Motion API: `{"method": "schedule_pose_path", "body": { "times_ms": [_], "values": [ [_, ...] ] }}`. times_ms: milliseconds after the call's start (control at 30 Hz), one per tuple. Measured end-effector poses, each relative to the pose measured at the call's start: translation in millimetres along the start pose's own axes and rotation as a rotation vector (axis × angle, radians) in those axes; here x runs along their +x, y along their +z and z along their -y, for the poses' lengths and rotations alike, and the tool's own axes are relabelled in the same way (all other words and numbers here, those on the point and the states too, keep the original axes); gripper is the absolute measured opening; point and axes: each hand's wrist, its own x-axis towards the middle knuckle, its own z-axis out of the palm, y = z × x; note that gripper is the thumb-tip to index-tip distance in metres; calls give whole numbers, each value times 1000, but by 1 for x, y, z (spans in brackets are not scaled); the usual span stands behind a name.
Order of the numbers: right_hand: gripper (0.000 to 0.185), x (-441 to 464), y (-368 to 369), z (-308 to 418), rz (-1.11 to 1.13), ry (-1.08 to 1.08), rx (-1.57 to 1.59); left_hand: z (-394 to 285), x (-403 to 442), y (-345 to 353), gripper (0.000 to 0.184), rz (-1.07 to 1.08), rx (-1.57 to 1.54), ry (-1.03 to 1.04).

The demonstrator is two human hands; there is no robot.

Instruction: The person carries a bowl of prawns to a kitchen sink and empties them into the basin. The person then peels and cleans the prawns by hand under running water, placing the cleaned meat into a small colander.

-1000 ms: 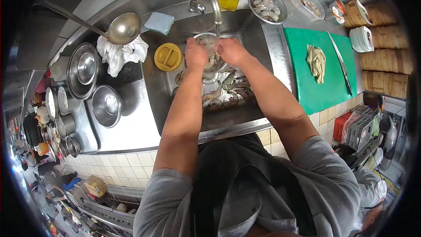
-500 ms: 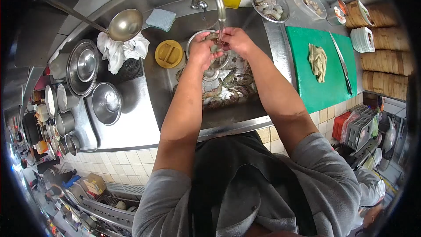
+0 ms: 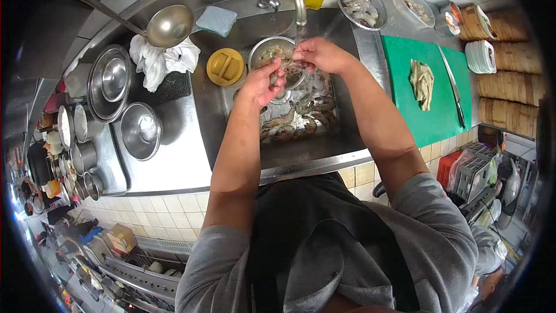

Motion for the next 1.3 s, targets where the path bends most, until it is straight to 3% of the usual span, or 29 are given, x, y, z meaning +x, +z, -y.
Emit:
{"method": "schedule_pose_path", "body": {
  "times_ms": [100, 167, 200, 267, 433, 500, 567, 633, 700, 767, 800, 967, 1100, 1300],
  "values": [
    [16, -6, 6, -6, 47, 39, 251, 8, -3, -1, 12, 112, -87, 31],
    [19, -2, 18, -29, 244, -29, 942, 13, -2, -2, 11, 184, -147, 67],
    [19, -2, 26, -34, 247, -28, 941, 16, -1, -2, 11, 183, -149, 69],
    [23, -1, 40, -45, 161, -49, 1231, 21, 2, -1, 11, 170, -132, 192],
    [21, 11, 64, -58, -53, 62, 1119, 27, -1, -6, 17, -3, 2, 350],
    [18, 24, 73, -69, -277, -43, -131, 27, -4, -4, 18, -50, 36, 388],
    [23, 29, 75, -78, -316, -96, -48, 23, -5, 3, 19, -98, 225, 452],
    [27, 8, 72, -36, -84, 277, 365, 24, -3, 6, 18, -196, 161, 510],
    [33, 10, 81, -36, -60, 258, 535, 27, 0, 8, 18, -286, 95, 564],
    [28, 14, 87, -33, -116, 116, 937, 33, 0, 8, 17, -430, 123, 535],
    [24, 18, 89, -28, -146, 114, 988, 37, 0, 8, 17, -418, 114, 530],
    [19, 23, 89, -23, -221, 115, 1017, 53, 1, 3, 14, -413, 28, 477],
    [16, 28, 86, -26, -361, 174, 885, 54, 3, -3, 11, -401, 123, 415],
    [15, 30, 77, -42, -485, 210, 982, 55, 9, 2, 10, -357, 181, 320]
  ]
}}
